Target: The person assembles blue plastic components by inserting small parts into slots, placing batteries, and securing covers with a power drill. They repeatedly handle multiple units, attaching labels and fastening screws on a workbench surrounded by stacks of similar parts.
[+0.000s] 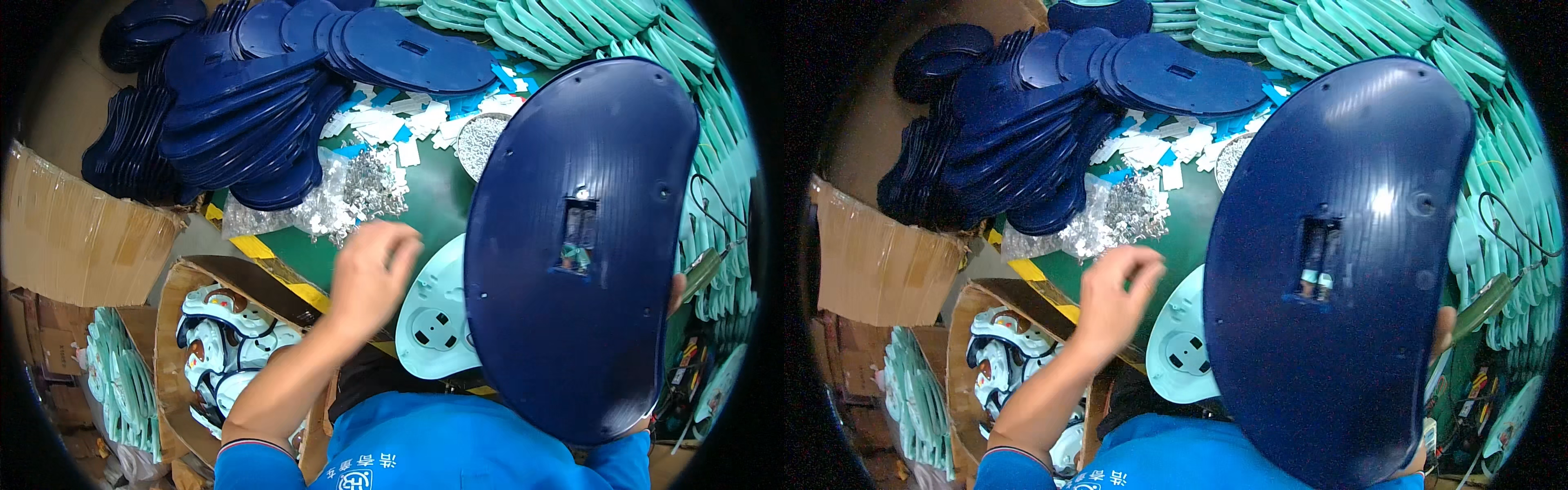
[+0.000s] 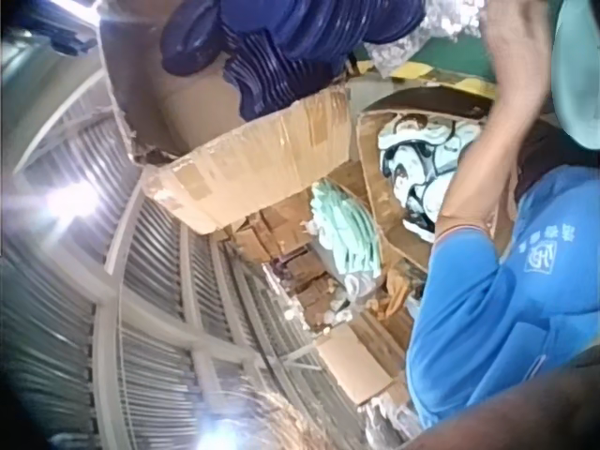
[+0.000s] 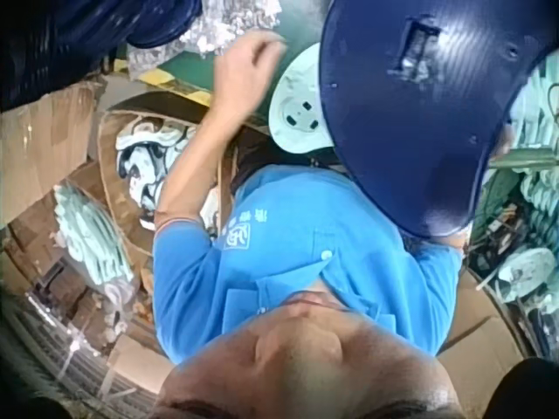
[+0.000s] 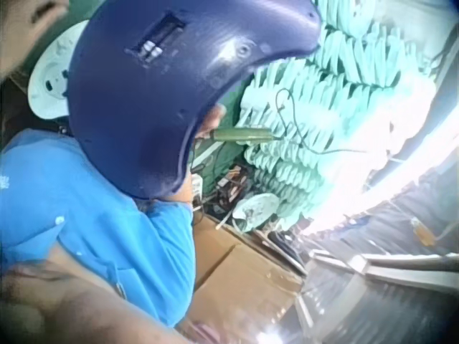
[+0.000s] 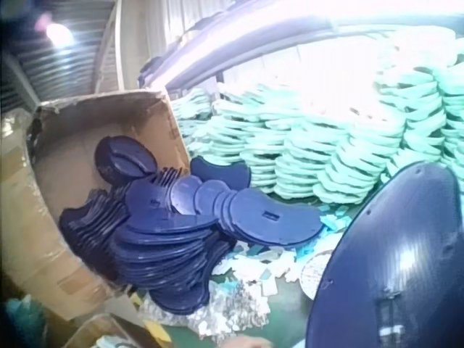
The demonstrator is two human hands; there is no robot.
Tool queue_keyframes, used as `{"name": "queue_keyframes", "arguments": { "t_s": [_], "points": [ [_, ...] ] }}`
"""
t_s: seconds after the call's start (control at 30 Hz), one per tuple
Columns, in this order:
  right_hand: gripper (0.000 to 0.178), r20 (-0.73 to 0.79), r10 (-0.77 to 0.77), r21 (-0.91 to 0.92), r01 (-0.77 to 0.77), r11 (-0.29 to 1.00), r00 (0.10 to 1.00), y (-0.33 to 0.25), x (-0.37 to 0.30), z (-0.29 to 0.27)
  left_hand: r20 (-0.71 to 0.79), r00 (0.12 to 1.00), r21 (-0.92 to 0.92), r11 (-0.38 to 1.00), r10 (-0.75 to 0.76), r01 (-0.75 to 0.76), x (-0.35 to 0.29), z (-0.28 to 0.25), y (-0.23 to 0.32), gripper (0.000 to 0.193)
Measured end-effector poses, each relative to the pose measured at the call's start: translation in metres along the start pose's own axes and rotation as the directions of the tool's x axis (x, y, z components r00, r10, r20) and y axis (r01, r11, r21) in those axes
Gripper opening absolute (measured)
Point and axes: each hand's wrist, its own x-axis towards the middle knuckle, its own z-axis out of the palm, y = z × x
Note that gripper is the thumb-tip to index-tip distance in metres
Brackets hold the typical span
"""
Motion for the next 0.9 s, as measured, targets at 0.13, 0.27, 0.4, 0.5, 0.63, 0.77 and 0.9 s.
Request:
{"name": "queue_keyframes", "arguments": {
  "t_s": [0.13, 0.27, 0.4, 0.5, 0.63, 0.77, 0.9],
  "points": [
    [0.091, -0.091, 0.051, 0.032, -0.049, 0.998, 0.995, -0.002, 0.01, -0.002, -0.05, 0.998, 0.395, 0.918, 0.05, -0.026, 0.034, 0.012, -0.063, 0.01],
    [0.094, -0.106, 0.167, 0.088, -0.158, 0.984, 0.98, 0.009, 0.02, -0.002, -0.042, 0.995, 0.469, 0.881, 0.093, -0.063, 0.037, 0.019, -0.086, 0.011],
    [0.096, -0.111, 0.231, 0.126, -0.217, 0.968, 0.966, 0.011, 0.021, 0.002, -0.038, 0.999, 0.116, 0.993, 0.033, -0.029, 0.039, 0.007, -0.064, 0.012],
    [0.098, -0.083, 0.304, 0.189, -0.285, 0.94, 0.949, 0.018, 0.02, 0.001, 0.172, 0.949, -0.535, 0.785, -0.262, 0.314, 0.029, 0.003, -0.022, 0.009],
    [0.094, 0.018, 0.394, 0.19, -0.39, 0.901, 0.919, 0.025, 0.022, -0.008, 0.188, 0.981, -0.435, 0.899, 0.042, 0.045, 0.015, 0.012, 0.026, 0.018],
    [0.092, 0.067, 0.372, 0.235, -0.377, 0.896, 0.926, 0.025, 0.016, -0.005, 0.188, 0.976, -0.497, 0.868, 0.114, -0.005, 0.017, 0.03, 0.045, 0.013],
    [0.086, 0.075, 0.316, 0.17, -0.324, 0.931, 0.946, 0.023, 0.011, -0.012, 0.111, 0.97, -0.393, 0.906, 0.215, -0.156, 0.036, 0.039, 0.075, 0.007]
  ]
}}
